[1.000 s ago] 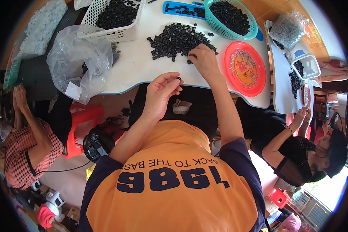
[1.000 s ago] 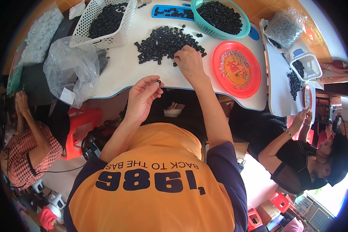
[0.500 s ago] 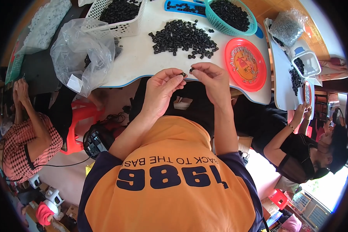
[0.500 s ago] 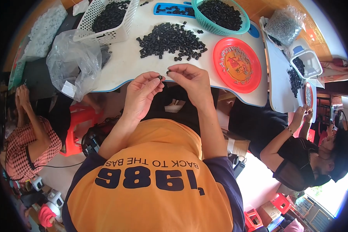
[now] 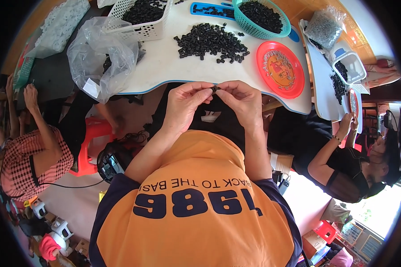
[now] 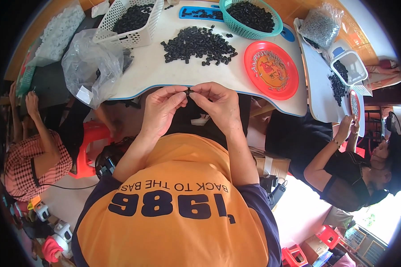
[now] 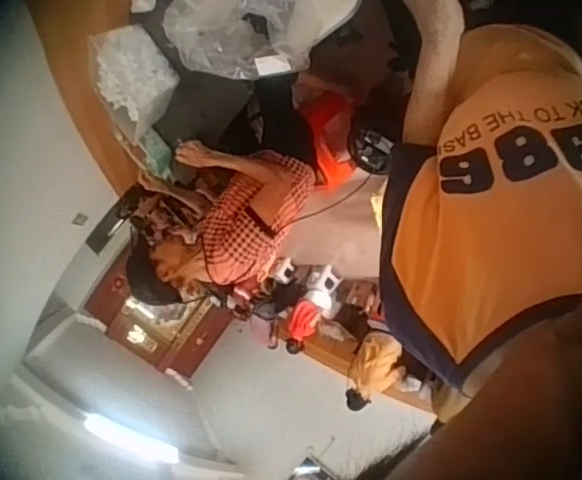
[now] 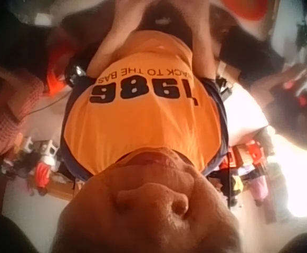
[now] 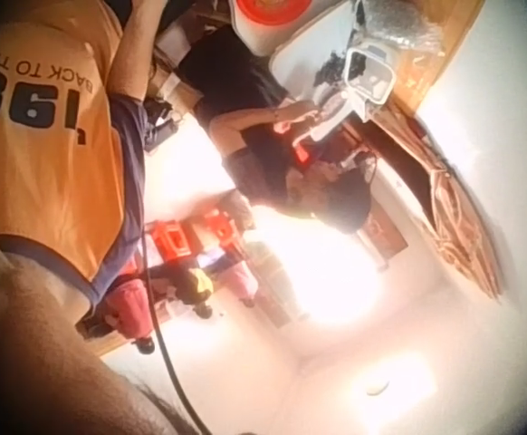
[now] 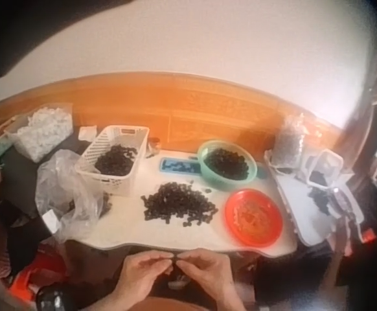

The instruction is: The person assembles small parts by picking metal pins from a plate and black plastic pieces from the table, inserting the pins into the plastic pieces by hand.

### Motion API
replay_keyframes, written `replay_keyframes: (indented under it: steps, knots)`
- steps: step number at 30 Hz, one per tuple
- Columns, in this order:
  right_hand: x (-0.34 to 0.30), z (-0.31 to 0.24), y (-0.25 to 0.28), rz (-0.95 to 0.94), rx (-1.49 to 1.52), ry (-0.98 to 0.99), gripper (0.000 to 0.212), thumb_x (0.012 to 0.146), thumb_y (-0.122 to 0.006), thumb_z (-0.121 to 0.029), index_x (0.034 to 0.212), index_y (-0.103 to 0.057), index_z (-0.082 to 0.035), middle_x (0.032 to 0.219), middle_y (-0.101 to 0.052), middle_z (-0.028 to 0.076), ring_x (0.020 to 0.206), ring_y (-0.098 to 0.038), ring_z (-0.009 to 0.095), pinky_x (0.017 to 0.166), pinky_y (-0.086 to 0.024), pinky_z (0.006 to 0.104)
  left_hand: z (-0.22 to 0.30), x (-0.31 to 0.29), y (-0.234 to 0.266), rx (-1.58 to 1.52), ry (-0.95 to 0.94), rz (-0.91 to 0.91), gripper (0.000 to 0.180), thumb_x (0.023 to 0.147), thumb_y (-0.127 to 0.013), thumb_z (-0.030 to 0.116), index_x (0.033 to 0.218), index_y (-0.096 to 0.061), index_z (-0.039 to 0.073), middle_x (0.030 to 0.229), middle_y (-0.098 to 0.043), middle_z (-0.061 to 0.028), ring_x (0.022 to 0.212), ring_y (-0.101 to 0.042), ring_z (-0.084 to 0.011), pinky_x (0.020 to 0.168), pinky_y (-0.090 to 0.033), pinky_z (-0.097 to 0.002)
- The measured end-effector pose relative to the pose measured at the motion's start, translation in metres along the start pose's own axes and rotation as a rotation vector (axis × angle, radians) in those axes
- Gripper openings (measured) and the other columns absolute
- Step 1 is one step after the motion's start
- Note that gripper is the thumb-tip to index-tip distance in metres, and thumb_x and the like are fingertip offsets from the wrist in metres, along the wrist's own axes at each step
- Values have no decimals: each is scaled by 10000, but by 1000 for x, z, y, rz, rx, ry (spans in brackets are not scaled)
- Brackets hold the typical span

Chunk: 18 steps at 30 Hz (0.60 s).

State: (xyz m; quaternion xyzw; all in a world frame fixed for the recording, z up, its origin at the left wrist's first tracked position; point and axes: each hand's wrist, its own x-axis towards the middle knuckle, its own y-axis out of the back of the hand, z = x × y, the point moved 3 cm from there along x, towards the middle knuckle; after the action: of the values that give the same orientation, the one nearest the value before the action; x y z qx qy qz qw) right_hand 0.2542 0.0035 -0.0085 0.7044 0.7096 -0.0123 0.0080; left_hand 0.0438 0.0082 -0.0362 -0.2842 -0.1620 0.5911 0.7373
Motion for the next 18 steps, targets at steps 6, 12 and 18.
replay_keyframes:
  steps: [6,12,18]
  knots:
    - [2,15,4,0,115,-6,160,1065,-898,-38,1219,-884,6,1021,-881,30,827,-752,46,694,-593,237,-5,12,7,-22,55,-75,230,1118,-828,6,1344,-855,-31,1150,-864,-115,1015,-811,-189,951,-675,-334]
    - [-4,23,7,47,132,-22,175,1058,-910,-43,1223,-884,8,1001,-866,19,821,-738,44,698,-576,235,-18,25,15,63,73,-127,222,1112,-828,-7,1329,-870,-22,1158,-867,-112,1006,-811,-191,941,-674,-328]
    - [-17,23,8,175,-49,-11,178,1025,-944,-56,1193,-912,-9,1005,-869,6,861,-750,53,756,-591,231,-27,26,12,26,139,-100,243,1116,-825,-1,1355,-868,-20,1199,-876,-111,1033,-820,-180,963,-682,-323]
